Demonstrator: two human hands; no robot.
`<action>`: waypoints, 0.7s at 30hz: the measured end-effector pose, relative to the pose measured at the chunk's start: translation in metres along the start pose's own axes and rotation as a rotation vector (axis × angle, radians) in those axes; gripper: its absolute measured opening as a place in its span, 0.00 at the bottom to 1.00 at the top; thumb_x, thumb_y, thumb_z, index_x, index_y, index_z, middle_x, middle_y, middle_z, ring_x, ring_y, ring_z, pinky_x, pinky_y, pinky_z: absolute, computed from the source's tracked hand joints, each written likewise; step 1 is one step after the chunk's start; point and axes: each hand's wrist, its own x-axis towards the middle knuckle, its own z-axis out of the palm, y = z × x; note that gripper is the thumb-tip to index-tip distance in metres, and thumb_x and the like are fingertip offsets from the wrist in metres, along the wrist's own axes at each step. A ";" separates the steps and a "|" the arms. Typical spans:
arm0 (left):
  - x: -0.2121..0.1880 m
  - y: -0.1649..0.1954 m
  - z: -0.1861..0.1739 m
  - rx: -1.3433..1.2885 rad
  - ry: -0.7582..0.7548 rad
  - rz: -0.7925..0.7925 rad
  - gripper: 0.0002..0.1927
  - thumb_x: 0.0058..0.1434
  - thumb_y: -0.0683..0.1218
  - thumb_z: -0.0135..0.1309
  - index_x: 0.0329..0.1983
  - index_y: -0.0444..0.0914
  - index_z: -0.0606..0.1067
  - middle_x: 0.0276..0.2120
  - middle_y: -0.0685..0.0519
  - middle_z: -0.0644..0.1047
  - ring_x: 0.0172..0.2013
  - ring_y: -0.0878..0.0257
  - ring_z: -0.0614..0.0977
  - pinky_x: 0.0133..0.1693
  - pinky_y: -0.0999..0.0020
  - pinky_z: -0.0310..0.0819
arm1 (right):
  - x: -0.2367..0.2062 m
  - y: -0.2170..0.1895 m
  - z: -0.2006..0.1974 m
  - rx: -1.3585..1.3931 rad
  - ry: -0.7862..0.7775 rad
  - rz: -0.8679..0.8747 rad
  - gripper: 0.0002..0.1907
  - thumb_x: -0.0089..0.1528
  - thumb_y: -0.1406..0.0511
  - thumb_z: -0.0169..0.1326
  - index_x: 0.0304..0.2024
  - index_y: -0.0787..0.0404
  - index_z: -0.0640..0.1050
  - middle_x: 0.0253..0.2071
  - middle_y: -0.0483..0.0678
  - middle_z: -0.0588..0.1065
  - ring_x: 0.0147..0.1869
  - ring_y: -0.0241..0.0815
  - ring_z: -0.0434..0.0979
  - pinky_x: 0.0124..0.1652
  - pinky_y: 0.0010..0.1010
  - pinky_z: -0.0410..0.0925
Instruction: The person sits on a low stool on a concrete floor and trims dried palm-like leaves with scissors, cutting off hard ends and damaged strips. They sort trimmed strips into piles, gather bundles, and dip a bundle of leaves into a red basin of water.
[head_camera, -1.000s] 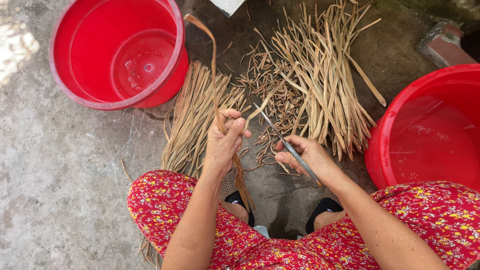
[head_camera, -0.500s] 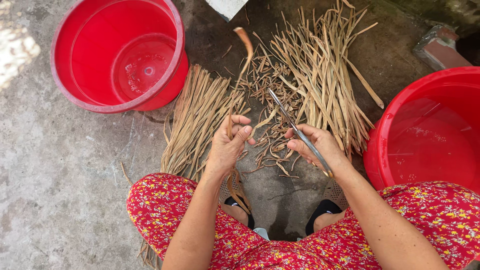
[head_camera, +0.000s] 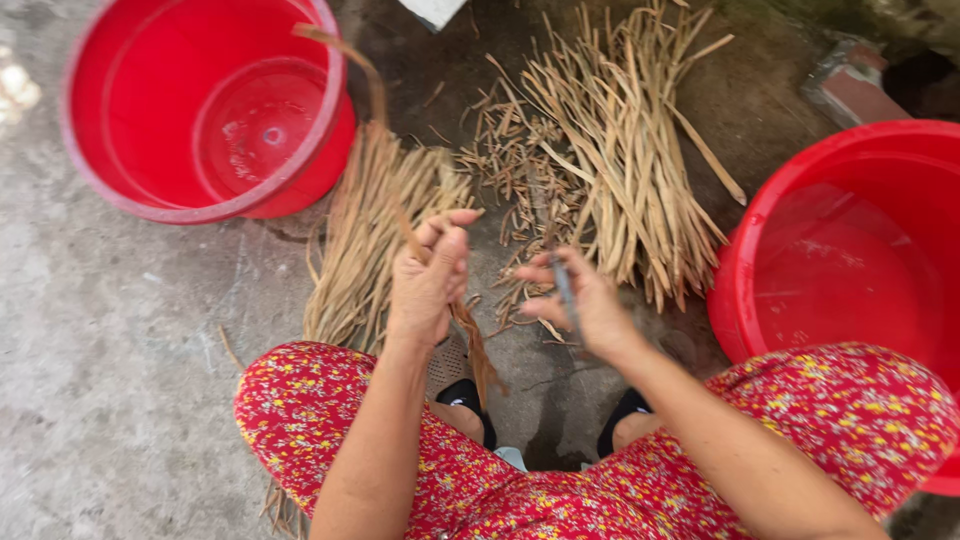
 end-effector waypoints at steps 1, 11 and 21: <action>-0.002 0.002 0.001 -0.065 -0.011 0.015 0.11 0.72 0.47 0.51 0.51 0.36 0.75 0.23 0.62 0.67 0.18 0.76 0.61 0.18 0.80 0.51 | -0.003 0.009 0.010 -0.069 -0.039 -0.060 0.31 0.54 0.71 0.68 0.56 0.62 0.68 0.57 0.53 0.80 0.60 0.38 0.79 0.55 0.30 0.73; -0.007 0.027 -0.006 -0.248 -0.035 0.340 0.13 0.79 0.48 0.50 0.59 0.35 0.73 0.34 0.58 0.71 0.30 0.71 0.69 0.30 0.77 0.64 | -0.017 0.031 0.055 -0.216 -0.133 0.127 0.26 0.56 0.64 0.70 0.54 0.57 0.74 0.35 0.39 0.74 0.41 0.30 0.73 0.41 0.25 0.69; -0.032 0.082 -0.051 0.200 0.320 0.516 0.22 0.78 0.42 0.55 0.72 0.36 0.67 0.62 0.52 0.75 0.54 0.66 0.79 0.53 0.74 0.76 | 0.072 -0.014 -0.133 -0.598 0.334 -0.262 0.26 0.56 0.69 0.76 0.52 0.63 0.76 0.41 0.40 0.76 0.44 0.32 0.73 0.46 0.25 0.71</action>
